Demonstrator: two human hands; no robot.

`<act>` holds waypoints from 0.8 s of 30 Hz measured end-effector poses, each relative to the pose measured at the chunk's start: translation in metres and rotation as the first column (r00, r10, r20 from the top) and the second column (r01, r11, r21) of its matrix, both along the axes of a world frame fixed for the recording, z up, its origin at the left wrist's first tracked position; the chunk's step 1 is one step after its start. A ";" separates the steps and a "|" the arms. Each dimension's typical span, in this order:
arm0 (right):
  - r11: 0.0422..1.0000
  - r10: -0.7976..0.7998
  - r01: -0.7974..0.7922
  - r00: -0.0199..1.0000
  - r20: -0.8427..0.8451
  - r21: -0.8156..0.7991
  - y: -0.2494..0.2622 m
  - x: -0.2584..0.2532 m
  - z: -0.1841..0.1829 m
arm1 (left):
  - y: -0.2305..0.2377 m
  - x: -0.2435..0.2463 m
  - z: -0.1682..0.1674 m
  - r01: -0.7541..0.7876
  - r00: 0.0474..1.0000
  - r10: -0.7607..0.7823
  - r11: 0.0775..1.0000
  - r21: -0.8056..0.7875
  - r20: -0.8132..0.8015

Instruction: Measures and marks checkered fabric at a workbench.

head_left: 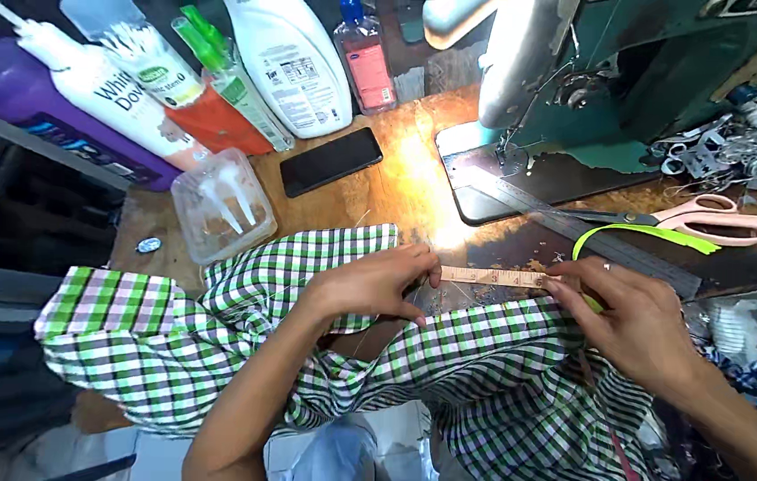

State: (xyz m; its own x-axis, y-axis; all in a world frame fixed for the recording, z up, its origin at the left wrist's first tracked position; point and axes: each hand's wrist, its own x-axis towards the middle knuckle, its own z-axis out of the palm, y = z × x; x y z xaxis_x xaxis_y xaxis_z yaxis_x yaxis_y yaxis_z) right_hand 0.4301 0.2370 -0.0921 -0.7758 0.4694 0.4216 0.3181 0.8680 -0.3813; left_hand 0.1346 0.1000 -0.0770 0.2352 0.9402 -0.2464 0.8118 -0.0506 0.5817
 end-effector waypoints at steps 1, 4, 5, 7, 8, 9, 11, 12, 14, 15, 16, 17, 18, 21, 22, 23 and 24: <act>0.999 0.017 -0.018 1.000 0.013 0.028 0.002 -0.007 0.006 | 0.001 -0.004 -0.001 0.021 0.999 -0.021 1.000 -0.003 0.024; 0.997 0.070 -0.074 0.987 0.146 0.021 0.018 -0.039 0.015 | 0.002 -0.008 0.001 0.043 0.996 -0.039 0.998 -0.041 0.086; 0.995 0.098 -0.098 0.974 0.205 -0.013 0.025 -0.051 0.015 | 0.004 -0.011 0.000 0.044 0.989 -0.036 0.998 -0.052 0.145; 0.982 0.187 -0.172 0.937 0.294 -0.077 0.035 -0.075 0.010 | 0.006 -0.027 -0.009 0.043 0.944 -0.043 0.999 0.005 0.328; 0.968 0.248 -0.220 0.914 0.320 -0.122 0.035 -0.085 0.009 | 0.005 -0.037 -0.013 0.014 0.910 -0.032 0.999 0.047 0.414; 0.948 0.311 -0.271 0.894 0.322 -0.166 0.034 -0.093 0.008 | 0.002 -0.044 -0.014 -0.080 0.887 0.024 0.992 0.101 0.460; 0.924 0.372 -0.325 0.885 0.281 -0.201 0.025 -0.107 0.007 | -0.010 -0.043 -0.004 -0.406 0.831 0.267 0.891 0.203 0.488; 0.932 0.356 -0.322 0.900 0.250 -0.167 0.019 -0.112 0.006 | -0.017 -0.030 0.007 -0.577 0.755 0.419 0.790 0.208 0.505; 0.956 0.293 -0.290 0.942 0.165 -0.045 0.006 -0.117 0.006 | -0.018 -0.020 0.019 -0.786 0.574 0.563 0.583 0.206 0.594; 0.955 0.295 -0.296 0.948 0.117 -0.006 0.000 -0.115 0.006 | -0.017 -0.024 0.019 -0.832 0.510 0.566 0.515 0.206 0.648; 0.947 0.321 -0.322 0.943 0.087 -0.005 -0.008 -0.108 0.005 | -0.017 -0.026 0.019 -0.860 0.464 0.558 0.468 0.201 0.688; 0.933 0.359 -0.357 0.930 0.080 -0.032 -0.017 -0.099 0.004 | -0.019 -0.022 0.023 -0.881 0.431 0.560 0.431 0.196 0.708; 0.920 0.391 -0.385 0.915 0.099 -0.075 -0.025 -0.089 0.002 | -0.024 -0.008 0.033 -0.894 0.417 0.581 0.402 0.199 0.699; 0.910 0.405 -0.373 0.895 0.188 -0.182 -0.045 -0.065 -0.005 | -0.040 0.034 0.063 -0.854 0.521 0.728 0.436 0.285 0.446; 0.921 0.379 -0.353 0.909 0.175 -0.166 -0.050 -0.061 -0.008 | -0.041 0.037 0.065 -0.816 0.571 0.758 0.480 0.323 0.314; 0.929 0.357 -0.332 0.920 0.159 -0.166 -0.053 -0.060 -0.012 | -0.042 0.039 0.066 -0.778 0.604 0.771 0.517 0.356 0.200; 0.928 0.350 -0.322 0.925 0.147 -0.186 -0.055 -0.060 -0.013 | -0.042 0.040 0.065 -0.747 0.625 0.772 0.548 0.377 0.115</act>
State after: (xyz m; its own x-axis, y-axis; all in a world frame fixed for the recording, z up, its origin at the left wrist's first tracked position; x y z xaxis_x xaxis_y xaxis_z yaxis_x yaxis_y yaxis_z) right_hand 0.3698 0.1821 -0.1052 -0.9538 0.2164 0.2086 0.0914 0.8699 -0.4848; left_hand 0.1750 0.0579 -0.0119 -0.6113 0.7760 0.1550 0.6779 0.4125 0.6085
